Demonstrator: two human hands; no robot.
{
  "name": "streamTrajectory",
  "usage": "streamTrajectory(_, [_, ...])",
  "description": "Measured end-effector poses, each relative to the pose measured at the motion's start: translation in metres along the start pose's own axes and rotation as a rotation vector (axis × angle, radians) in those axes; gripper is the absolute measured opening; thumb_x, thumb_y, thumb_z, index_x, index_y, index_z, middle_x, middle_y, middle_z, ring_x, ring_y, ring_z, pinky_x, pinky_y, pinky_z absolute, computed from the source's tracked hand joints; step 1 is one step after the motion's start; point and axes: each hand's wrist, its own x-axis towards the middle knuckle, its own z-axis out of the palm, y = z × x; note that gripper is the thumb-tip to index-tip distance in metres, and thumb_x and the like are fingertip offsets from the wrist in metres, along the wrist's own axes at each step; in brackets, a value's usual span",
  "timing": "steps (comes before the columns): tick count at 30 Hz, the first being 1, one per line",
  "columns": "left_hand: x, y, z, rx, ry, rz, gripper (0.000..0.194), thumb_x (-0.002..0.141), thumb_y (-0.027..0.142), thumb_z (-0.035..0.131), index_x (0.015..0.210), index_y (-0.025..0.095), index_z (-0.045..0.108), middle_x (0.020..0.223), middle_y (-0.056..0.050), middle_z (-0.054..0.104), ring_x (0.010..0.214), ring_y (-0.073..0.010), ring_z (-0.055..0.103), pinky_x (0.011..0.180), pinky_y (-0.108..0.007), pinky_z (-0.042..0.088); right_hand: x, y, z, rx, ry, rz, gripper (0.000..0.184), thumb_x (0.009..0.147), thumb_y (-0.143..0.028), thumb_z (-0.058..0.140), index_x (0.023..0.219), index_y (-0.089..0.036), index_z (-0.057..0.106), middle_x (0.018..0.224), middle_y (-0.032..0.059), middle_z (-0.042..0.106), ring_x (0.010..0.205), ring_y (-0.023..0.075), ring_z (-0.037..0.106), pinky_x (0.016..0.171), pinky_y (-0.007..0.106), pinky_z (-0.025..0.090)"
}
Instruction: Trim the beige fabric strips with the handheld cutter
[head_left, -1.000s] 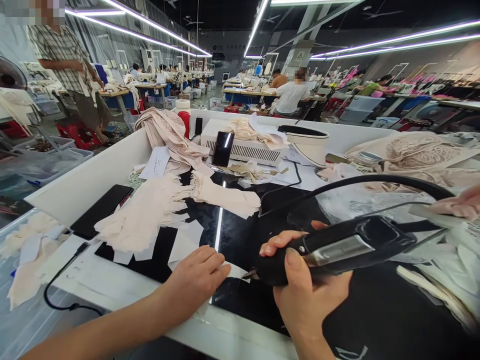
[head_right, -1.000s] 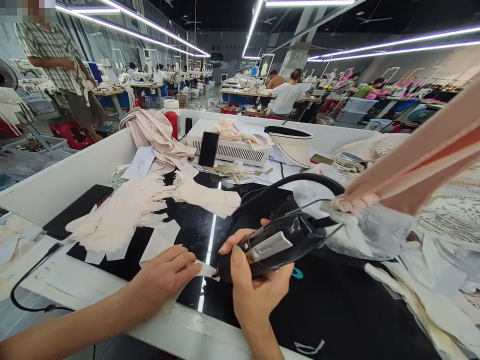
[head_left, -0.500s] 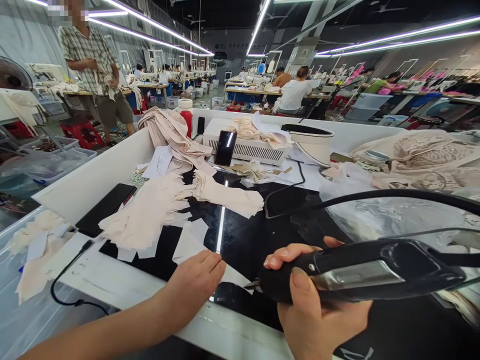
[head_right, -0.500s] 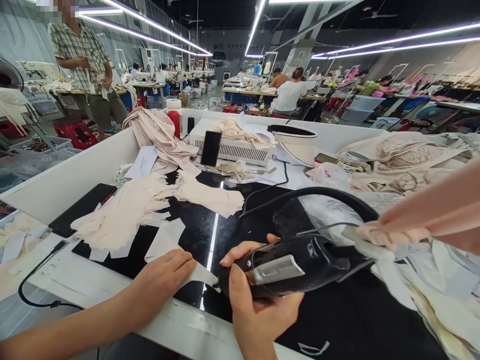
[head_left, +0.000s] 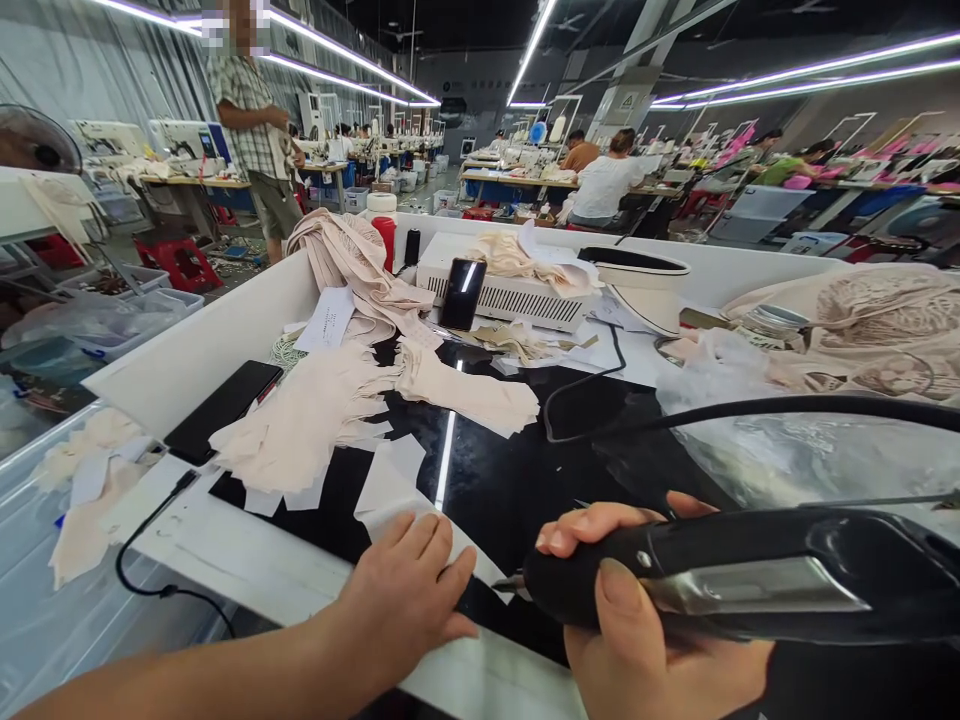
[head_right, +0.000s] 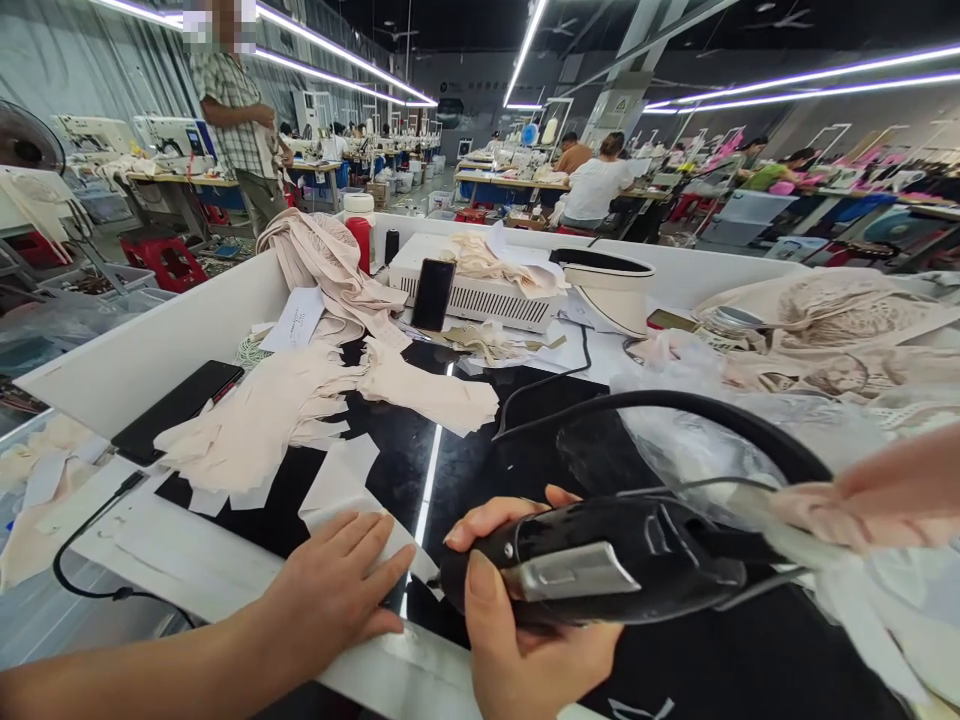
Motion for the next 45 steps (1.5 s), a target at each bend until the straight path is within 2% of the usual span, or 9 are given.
streamTrajectory(2, [-0.003,0.003,0.004,0.03,0.034,-0.002,0.076,0.084,0.074,0.084,0.131,0.016,0.066,0.13,-0.016,0.076,0.117,-0.0315,0.074,0.103,-0.043,0.059,0.003,0.0,0.001,0.009,-0.009,0.017,0.045,0.087,-0.035,0.087,0.124,-0.029,0.063,0.08,-0.0026,0.07,0.061,0.019,0.065,0.06,0.038,0.061])
streamTrajectory(6, [-0.006,0.005,0.009,0.049,0.04,-0.001,0.079,0.083,0.075,0.084,0.134,0.017,0.066,0.132,-0.017,0.076,0.12,-0.0319,0.074,0.104,-0.042,0.059,0.014,0.003,0.011,0.068,0.013,-0.014,0.044,0.086,-0.034,0.087,0.124,-0.029,0.064,0.078,-0.0043,0.07,0.059,0.0176,0.064,0.057,0.034,0.059])
streamTrajectory(14, [-0.004,0.003,0.005,0.025,0.054,0.017,0.084,0.08,0.073,0.088,0.135,0.014,0.065,0.134,-0.017,0.076,0.122,-0.0311,0.074,0.103,-0.04,0.06,0.02,0.019,0.027,0.12,-0.028,-0.016,0.044,0.088,-0.03,0.086,0.124,-0.028,0.061,0.08,-0.0046,0.072,0.058,0.0164,0.066,0.059,0.034,0.06])
streamTrajectory(21, [-0.005,0.001,0.007,0.045,0.082,0.024,0.077,0.086,0.075,0.081,0.134,0.016,0.067,0.132,-0.014,0.076,0.122,-0.0284,0.074,0.107,-0.038,0.057,0.022,0.023,0.031,0.111,-0.02,-0.009,0.041,0.089,-0.024,0.082,0.125,-0.028,0.061,0.079,-0.0053,0.072,0.057,0.016,0.066,0.059,0.034,0.061])
streamTrajectory(25, [-0.005,-0.001,0.008,0.038,0.102,0.036,0.079,0.083,0.075,0.084,0.132,0.016,0.066,0.132,-0.014,0.076,0.123,-0.0281,0.074,0.107,-0.037,0.058,0.023,0.026,0.036,0.163,-0.039,-0.02,0.042,0.088,-0.025,0.082,0.124,-0.028,0.061,0.08,-0.0058,0.073,0.059,0.0152,0.066,0.06,0.033,0.061])
streamTrajectory(31, [-0.004,-0.011,0.001,-0.071,0.087,0.062,0.071,0.087,0.066,0.086,0.134,0.018,0.065,0.137,-0.013,0.074,0.126,-0.0298,0.072,0.111,-0.044,0.058,0.02,0.027,0.038,0.11,-0.011,0.015,0.043,0.088,-0.021,0.081,0.125,-0.028,0.06,0.079,-0.0065,0.072,0.058,0.0146,0.067,0.061,0.033,0.061])
streamTrajectory(37, [-0.01,-0.011,-0.01,-0.162,0.089,-0.006,0.067,0.093,0.059,0.085,0.141,0.018,0.062,0.134,-0.012,0.074,0.121,-0.0286,0.073,0.111,-0.042,0.058,0.014,0.021,0.035,0.08,0.0,-0.013,0.046,0.087,-0.025,0.085,0.125,-0.027,0.059,0.079,-0.0057,0.072,0.058,0.0156,0.067,0.06,0.034,0.061])
streamTrajectory(45, [-0.013,-0.01,-0.003,-0.167,0.079,0.002,0.072,0.086,0.058,0.091,0.138,0.017,0.063,0.136,-0.012,0.072,0.124,-0.0315,0.071,0.113,-0.047,0.057,0.018,0.018,0.037,0.063,0.004,0.004,0.047,0.085,-0.03,0.086,0.123,-0.027,0.059,0.077,-0.0054,0.071,0.057,0.0161,0.064,0.059,0.034,0.06])
